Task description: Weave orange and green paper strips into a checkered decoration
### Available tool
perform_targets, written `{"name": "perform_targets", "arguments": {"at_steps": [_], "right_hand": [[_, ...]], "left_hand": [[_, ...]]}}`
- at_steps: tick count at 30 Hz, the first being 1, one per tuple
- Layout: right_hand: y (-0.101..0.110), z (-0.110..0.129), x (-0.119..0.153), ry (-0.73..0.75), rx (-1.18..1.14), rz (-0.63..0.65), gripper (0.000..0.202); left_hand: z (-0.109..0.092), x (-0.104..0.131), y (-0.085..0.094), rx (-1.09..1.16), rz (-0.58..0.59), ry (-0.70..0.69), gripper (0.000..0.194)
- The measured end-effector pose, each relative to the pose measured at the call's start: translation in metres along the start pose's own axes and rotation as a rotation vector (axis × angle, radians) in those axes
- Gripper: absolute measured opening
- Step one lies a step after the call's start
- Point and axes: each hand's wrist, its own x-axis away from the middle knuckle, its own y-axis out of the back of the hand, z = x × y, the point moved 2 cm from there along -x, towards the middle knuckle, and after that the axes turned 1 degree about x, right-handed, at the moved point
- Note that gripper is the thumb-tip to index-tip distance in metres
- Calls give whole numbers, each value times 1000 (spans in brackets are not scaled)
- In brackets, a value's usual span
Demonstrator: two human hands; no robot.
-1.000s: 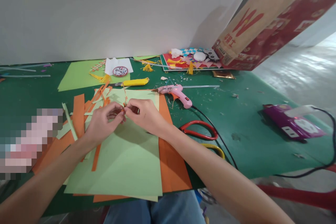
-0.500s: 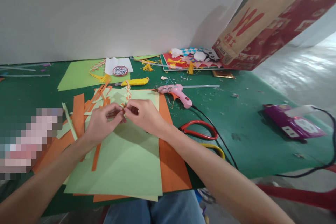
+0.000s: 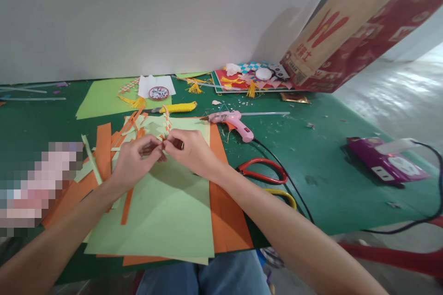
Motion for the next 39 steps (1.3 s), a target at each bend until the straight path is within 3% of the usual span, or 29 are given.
{"name": "perform_targets", "arguments": {"at_steps": [24,39], "right_hand": [[0,1,0,-62,-50,6,17],[2,1,-2,-110,-115,13,14]], "left_hand": [[-2,0,0,73,3,26,7],[-2,0,0,19,31,-54,6]]}}
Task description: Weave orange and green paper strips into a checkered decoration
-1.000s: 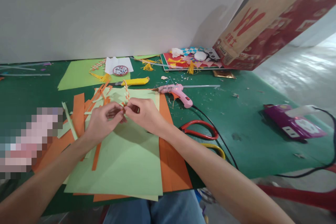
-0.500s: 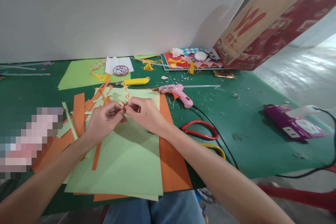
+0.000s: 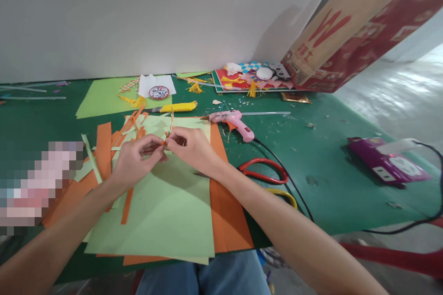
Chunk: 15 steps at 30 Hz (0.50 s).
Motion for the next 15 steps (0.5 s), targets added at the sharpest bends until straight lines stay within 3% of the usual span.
{"name": "perform_targets", "arguments": {"at_steps": [5,15], "right_hand": [[1,-2,-1,-9,5,5,15],[1,-2,-1,-2,9,11,15]], "left_hand": [[1,1,1,-66,1,-57,6],[2,3,3,-361,-59,-309,12]]}}
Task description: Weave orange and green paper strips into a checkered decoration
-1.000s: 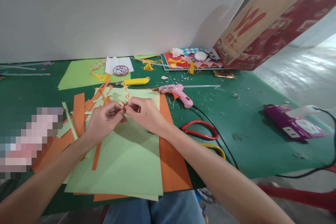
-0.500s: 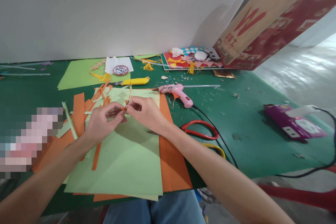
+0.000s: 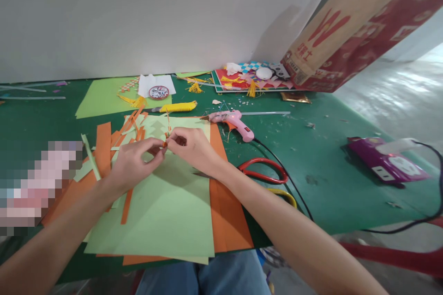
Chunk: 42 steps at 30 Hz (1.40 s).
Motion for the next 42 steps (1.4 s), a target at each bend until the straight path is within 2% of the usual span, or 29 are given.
{"name": "perform_targets", "arguments": {"at_steps": [9,16,21,25,31,37,42], "right_hand": [[0,0,0,-7,3,11,16],[0,-1,-1,7,3,22,17],[2,-2,1,145,102,-1,15],[3,-5,1,225,205,-44,12],[3,-8,2,331,289,-97,10],[1,-2,6,503,493,-156,16],[1,-1,7,531,541,-158,17]], "left_hand": [[0,0,0,10,11,9,12],[0,-2,1,136,54,125,9],[-1,-6,3,352,16,264,9],[-1,-7,4,409,16,313,12],[1,-5,3,364,29,299,12],[-1,-5,3,344,36,268,11],[-2,-6,4,301,44,237,11]]}}
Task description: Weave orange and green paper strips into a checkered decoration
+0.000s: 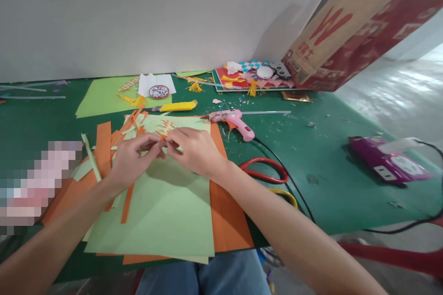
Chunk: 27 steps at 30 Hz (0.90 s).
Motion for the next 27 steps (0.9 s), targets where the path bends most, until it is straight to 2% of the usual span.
{"name": "perform_targets", "arguments": {"at_steps": [6,27], "right_hand": [[-1,-2,0,-58,-64,27,15],[-2,0,-1,-118,-89,42,13]], "left_hand": [[1,0,-1,13,10,13,10],[-1,0,0,82,16,70,10]]}}
